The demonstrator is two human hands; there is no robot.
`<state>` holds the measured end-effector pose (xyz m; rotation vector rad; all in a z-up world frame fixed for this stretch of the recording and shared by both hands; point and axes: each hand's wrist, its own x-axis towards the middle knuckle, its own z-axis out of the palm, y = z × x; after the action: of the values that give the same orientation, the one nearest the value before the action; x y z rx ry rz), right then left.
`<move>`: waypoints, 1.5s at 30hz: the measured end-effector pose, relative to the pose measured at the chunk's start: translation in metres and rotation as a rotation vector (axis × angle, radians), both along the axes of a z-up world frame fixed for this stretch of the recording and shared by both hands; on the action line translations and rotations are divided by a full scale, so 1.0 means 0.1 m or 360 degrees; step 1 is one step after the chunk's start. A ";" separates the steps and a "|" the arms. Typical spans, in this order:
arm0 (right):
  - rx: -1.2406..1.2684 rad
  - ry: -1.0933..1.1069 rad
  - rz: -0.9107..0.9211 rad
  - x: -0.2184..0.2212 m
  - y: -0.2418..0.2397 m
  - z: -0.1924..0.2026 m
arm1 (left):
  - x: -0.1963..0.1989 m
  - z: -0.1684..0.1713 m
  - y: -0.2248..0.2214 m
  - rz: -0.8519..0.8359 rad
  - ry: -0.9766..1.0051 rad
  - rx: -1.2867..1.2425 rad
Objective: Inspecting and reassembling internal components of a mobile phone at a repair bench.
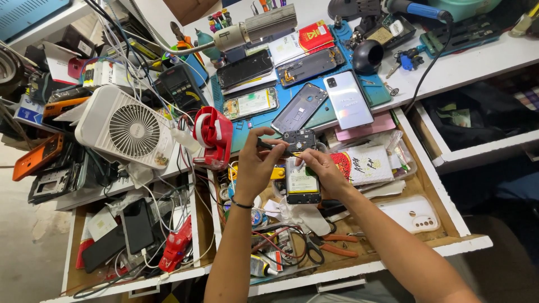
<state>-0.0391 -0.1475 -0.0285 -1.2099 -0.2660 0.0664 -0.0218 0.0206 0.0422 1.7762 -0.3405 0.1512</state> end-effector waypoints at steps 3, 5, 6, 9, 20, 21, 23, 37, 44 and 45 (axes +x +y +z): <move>0.0010 -0.0012 0.0017 0.12 -0.01 -0.23 | -0.02 0.00 -0.05 0.0005 -0.0002 0.0021; 0.0042 -0.0009 0.0006 0.09 0.00 -0.14 | 0.00 -0.11 -0.06 0.0071 -0.0087 -0.0064; 0.0079 -0.0003 -0.0008 0.07 0.00 -0.10 | 0.01 -0.17 -0.06 0.0133 -0.0169 -0.0144; 0.0088 -0.0018 -0.0104 0.21 -0.01 -0.36 | 0.02 -0.28 0.07 0.0453 -0.0076 -0.0442; -0.0065 0.0002 -0.0160 0.20 -0.03 -0.30 | -0.08 -1.02 0.03 0.0283 0.0802 0.0047; -0.0135 -0.0039 -0.0171 0.20 -0.02 -0.28 | -0.10 -0.98 0.03 0.0305 0.0766 -0.0010; -0.0163 -0.0039 -0.0166 0.17 -0.02 -0.23 | -0.06 -1.15 0.07 0.0292 0.0750 -0.0018; -0.0200 0.0050 0.0027 0.15 0.04 0.08 | -0.32 -0.70 0.07 0.0051 0.0939 -0.0752; -0.0751 -0.0135 -0.0093 0.97 -0.15 0.12 | -0.24 -0.71 0.31 0.0398 0.0605 -0.1283; -0.1022 -0.0339 -0.0178 1.15 -0.19 0.05 | -0.22 -0.72 0.34 0.0443 0.0532 -0.1339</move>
<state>0.0761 -0.1667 -0.0238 -1.8729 -0.3781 -0.0830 -0.0440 0.0541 -0.0300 0.9754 0.2034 0.1600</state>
